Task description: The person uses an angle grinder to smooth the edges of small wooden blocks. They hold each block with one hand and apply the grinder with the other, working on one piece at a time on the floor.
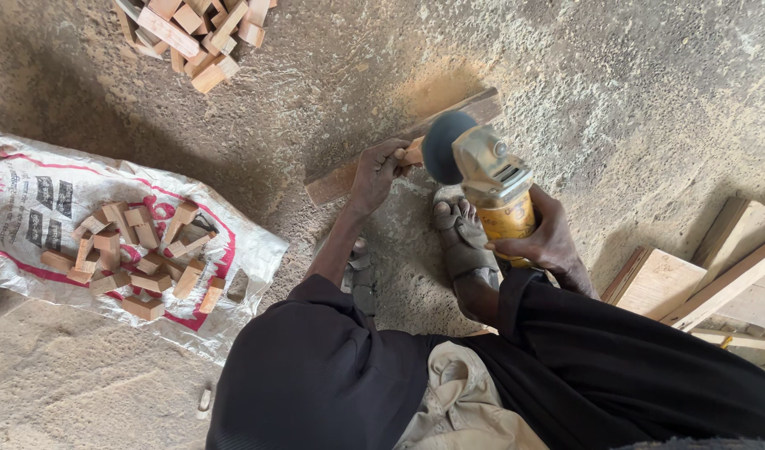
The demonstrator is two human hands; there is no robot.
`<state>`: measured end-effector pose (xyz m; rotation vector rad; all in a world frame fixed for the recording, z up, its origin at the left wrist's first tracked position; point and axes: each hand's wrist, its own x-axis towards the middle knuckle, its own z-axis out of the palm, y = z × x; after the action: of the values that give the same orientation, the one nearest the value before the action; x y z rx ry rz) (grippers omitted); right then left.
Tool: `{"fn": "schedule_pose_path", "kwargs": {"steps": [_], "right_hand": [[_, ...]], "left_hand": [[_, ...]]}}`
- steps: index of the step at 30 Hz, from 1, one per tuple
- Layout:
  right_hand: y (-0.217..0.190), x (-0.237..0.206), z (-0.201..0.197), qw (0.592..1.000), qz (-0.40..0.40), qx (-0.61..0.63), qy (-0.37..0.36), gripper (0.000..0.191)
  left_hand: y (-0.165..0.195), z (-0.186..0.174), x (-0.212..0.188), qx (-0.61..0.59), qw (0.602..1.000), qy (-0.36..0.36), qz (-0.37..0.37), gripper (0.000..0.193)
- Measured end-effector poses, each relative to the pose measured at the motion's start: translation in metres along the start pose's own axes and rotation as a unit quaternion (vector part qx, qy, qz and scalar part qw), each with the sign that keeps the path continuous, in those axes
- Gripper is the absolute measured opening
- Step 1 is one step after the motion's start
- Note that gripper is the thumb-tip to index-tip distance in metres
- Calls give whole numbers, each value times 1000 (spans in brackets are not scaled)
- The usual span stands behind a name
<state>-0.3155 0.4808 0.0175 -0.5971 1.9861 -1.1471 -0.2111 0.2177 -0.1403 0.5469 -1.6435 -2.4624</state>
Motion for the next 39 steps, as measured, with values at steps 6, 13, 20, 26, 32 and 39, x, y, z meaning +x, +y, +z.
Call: {"fn": "schedule_pose_path", "kwargs": {"steps": [6, 13, 20, 26, 32, 39], "right_hand": [[0, 1, 0, 999, 24, 29, 1, 78], [0, 1, -1, 997, 67, 45, 11, 79], [1, 1, -2, 999, 31, 3, -10, 79], [2, -1, -2, 996, 74, 37, 20, 78], [2, -2, -1, 999, 38, -12, -14, 79], [1, -3, -2, 998, 61, 23, 11, 81]], "left_hand": [[4, -6, 2, -76, 997, -25, -18, 30], [7, -5, 1, -22, 998, -48, 22, 31], [7, -9, 2, -72, 996, -47, -5, 31], [6, -9, 2, -75, 996, -48, -3, 31], [5, -9, 3, -71, 997, -34, -23, 28], [12, -14, 2, -78, 996, -53, -1, 29]]}}
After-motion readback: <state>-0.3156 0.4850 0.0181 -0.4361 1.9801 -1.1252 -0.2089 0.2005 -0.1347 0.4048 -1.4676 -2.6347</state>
